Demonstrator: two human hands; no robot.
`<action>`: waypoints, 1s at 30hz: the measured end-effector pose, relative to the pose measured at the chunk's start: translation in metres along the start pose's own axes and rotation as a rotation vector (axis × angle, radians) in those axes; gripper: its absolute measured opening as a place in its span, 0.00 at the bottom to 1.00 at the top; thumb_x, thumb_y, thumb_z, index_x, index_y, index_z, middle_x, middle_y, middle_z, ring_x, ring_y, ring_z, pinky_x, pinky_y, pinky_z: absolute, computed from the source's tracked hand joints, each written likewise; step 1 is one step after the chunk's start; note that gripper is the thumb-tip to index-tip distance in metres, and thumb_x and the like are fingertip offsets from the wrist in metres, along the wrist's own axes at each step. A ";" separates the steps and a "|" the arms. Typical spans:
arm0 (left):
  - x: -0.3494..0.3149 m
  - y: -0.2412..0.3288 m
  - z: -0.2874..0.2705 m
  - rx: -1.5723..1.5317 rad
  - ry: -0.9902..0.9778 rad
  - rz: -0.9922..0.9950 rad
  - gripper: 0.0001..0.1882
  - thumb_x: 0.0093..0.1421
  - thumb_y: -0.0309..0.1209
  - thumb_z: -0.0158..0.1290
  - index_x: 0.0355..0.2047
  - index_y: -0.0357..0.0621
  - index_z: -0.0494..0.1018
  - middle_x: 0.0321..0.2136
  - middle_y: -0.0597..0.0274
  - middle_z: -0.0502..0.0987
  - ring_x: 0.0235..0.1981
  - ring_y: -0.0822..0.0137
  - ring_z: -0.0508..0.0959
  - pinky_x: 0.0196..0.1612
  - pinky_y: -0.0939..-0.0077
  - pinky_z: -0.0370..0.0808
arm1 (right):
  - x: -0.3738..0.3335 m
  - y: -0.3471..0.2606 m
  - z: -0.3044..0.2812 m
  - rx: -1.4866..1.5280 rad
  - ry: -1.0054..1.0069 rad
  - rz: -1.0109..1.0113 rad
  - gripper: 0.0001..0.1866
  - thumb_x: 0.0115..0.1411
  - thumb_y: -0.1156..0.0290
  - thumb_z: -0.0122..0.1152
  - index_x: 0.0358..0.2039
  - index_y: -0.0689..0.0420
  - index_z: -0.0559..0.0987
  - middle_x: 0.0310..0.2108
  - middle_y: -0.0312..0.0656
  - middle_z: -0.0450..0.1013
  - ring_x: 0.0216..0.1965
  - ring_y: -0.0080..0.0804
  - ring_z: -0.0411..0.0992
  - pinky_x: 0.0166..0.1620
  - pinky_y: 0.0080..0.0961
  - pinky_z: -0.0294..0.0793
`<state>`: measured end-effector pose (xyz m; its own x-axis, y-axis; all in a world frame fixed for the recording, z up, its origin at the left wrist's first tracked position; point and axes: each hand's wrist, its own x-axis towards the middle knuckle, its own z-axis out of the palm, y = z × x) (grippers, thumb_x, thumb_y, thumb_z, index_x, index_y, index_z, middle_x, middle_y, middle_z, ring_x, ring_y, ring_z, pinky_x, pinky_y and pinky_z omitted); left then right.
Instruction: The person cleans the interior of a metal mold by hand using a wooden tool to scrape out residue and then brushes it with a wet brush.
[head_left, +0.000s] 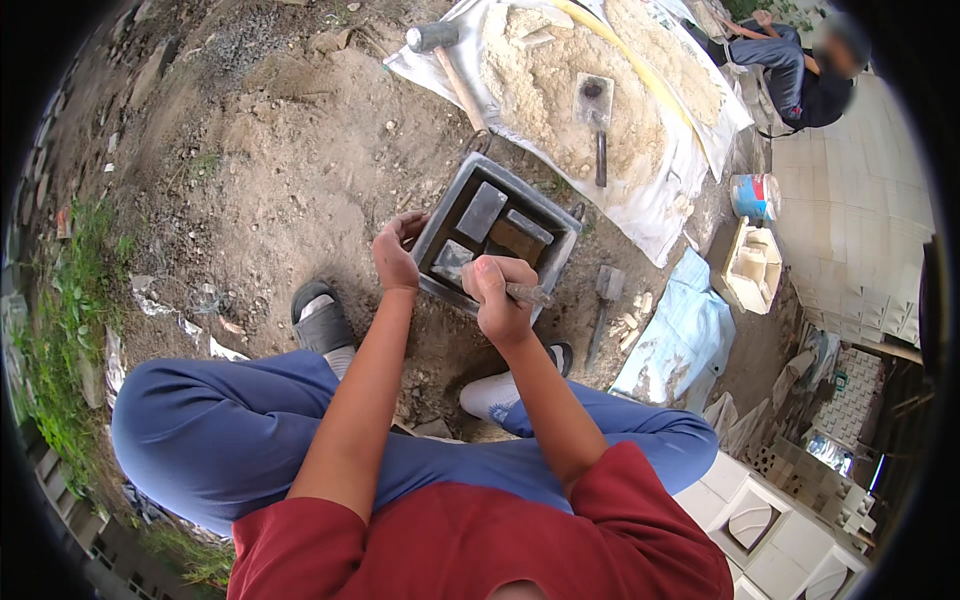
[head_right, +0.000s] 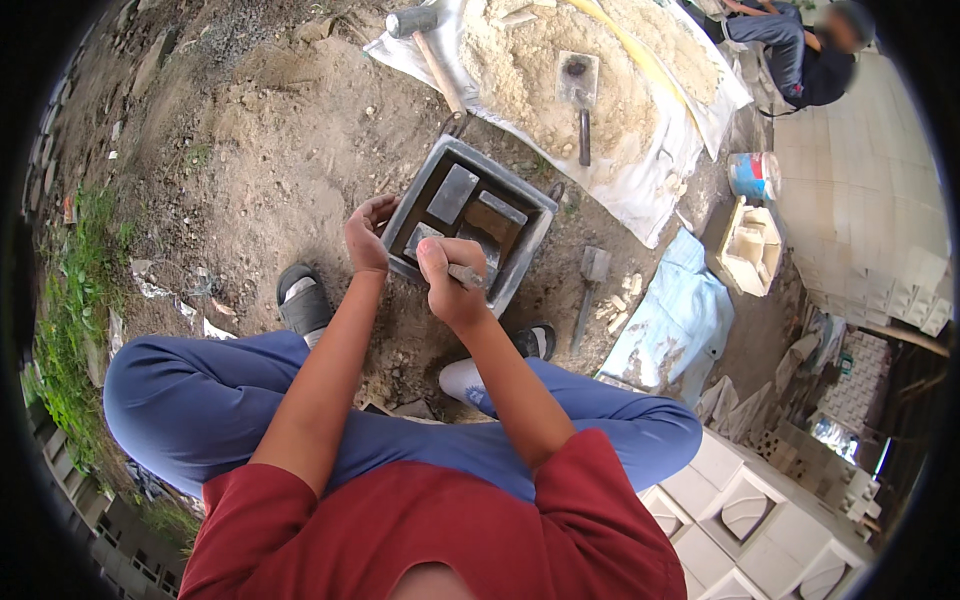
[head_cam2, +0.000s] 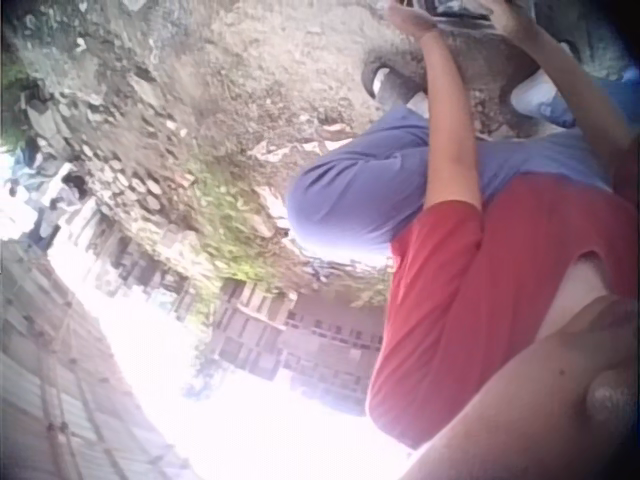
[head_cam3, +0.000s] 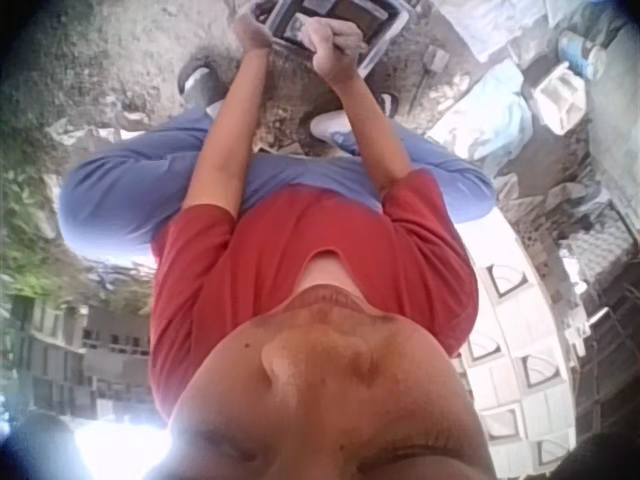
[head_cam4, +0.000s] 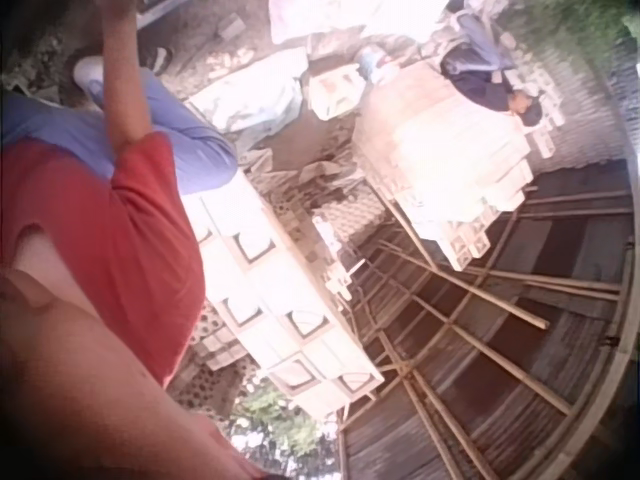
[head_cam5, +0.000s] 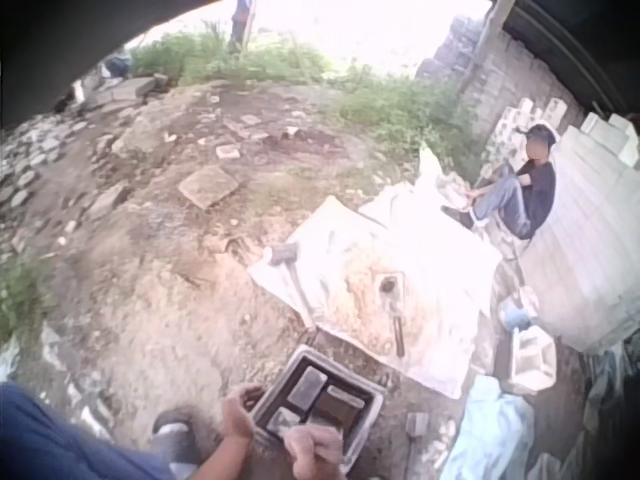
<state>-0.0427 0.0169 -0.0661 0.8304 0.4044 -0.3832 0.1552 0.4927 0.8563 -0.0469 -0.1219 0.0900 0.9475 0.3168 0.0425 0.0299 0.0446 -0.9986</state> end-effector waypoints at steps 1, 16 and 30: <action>-0.001 0.004 0.001 0.004 -0.002 -0.004 0.33 0.67 0.44 0.31 0.50 0.26 0.75 0.45 0.43 0.82 0.47 0.56 0.82 0.53 0.69 0.77 | 0.000 -0.015 0.003 -0.048 -0.017 -0.073 0.22 0.67 0.71 0.51 0.15 0.62 0.65 0.13 0.39 0.61 0.15 0.31 0.60 0.22 0.29 0.57; 0.006 0.001 0.003 0.012 0.030 -0.027 0.36 0.66 0.46 0.29 0.51 0.26 0.74 0.45 0.41 0.82 0.46 0.55 0.83 0.53 0.66 0.78 | -0.002 -0.003 0.005 -0.222 -0.109 -0.157 0.21 0.66 0.69 0.52 0.16 0.63 0.67 0.13 0.43 0.59 0.15 0.38 0.59 0.22 0.34 0.56; 0.003 -0.002 0.000 0.079 0.056 0.023 0.30 0.66 0.39 0.32 0.45 0.26 0.78 0.39 0.43 0.84 0.42 0.57 0.84 0.50 0.68 0.78 | 0.004 0.014 -0.019 -0.008 -0.104 0.090 0.21 0.65 0.67 0.52 0.15 0.63 0.67 0.13 0.40 0.62 0.15 0.28 0.60 0.24 0.28 0.59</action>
<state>-0.0411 0.0171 -0.0689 0.8035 0.4582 -0.3800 0.1798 0.4218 0.8887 -0.0368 -0.1379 0.0756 0.9086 0.4153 -0.0446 -0.0510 0.0041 -0.9987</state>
